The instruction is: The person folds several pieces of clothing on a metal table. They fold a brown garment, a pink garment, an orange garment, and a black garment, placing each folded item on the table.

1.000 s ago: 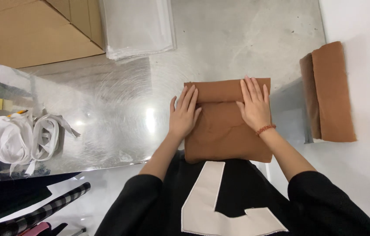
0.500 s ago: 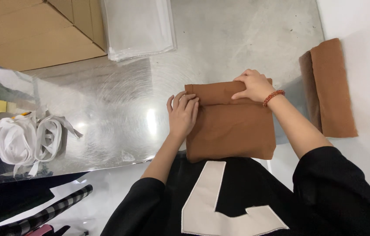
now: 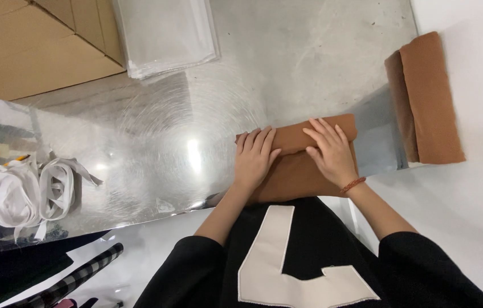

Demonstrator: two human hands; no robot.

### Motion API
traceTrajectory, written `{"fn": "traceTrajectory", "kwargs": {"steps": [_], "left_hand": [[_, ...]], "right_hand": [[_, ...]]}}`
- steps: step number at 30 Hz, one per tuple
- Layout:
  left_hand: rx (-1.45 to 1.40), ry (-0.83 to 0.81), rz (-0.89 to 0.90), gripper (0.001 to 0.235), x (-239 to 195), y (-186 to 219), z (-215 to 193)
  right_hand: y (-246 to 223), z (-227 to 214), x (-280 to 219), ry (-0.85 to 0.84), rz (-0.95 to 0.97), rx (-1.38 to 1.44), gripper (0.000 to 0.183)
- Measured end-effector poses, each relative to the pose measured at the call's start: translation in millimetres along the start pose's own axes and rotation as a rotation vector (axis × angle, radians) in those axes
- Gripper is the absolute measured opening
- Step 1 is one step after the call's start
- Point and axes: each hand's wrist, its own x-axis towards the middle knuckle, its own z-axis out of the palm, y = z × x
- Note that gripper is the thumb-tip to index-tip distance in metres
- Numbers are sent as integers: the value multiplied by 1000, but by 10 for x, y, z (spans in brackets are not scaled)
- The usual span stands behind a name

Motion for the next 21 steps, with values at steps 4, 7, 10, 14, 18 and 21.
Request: {"fn": "traceTrajectory", "kwargs": {"steps": [4, 7, 10, 14, 18, 21], "left_hand": [[-49, -223, 32, 58, 9, -53, -157], [-326, -708, -200, 63, 387, -233, -434], [-285, -1011, -322, 81, 673, -494, -693], [-380, -1022, -326, 86, 778, -549, -725], [-329, -850, -288, 67, 1057, -710, -512], [-157, -620, -224, 61, 1251, -950, -241]], "right_hand": [[223, -430, 272, -290, 113, 23, 56], [490, -477, 645, -565, 299, -44, 95], [616, -331, 904, -789, 272, -127, 104], [442, -450, 1158, -848, 102, -108, 91], [425, -450, 1476, -680, 62, -189, 74], [678, -37, 1598, -420, 64, -265, 67]]}}
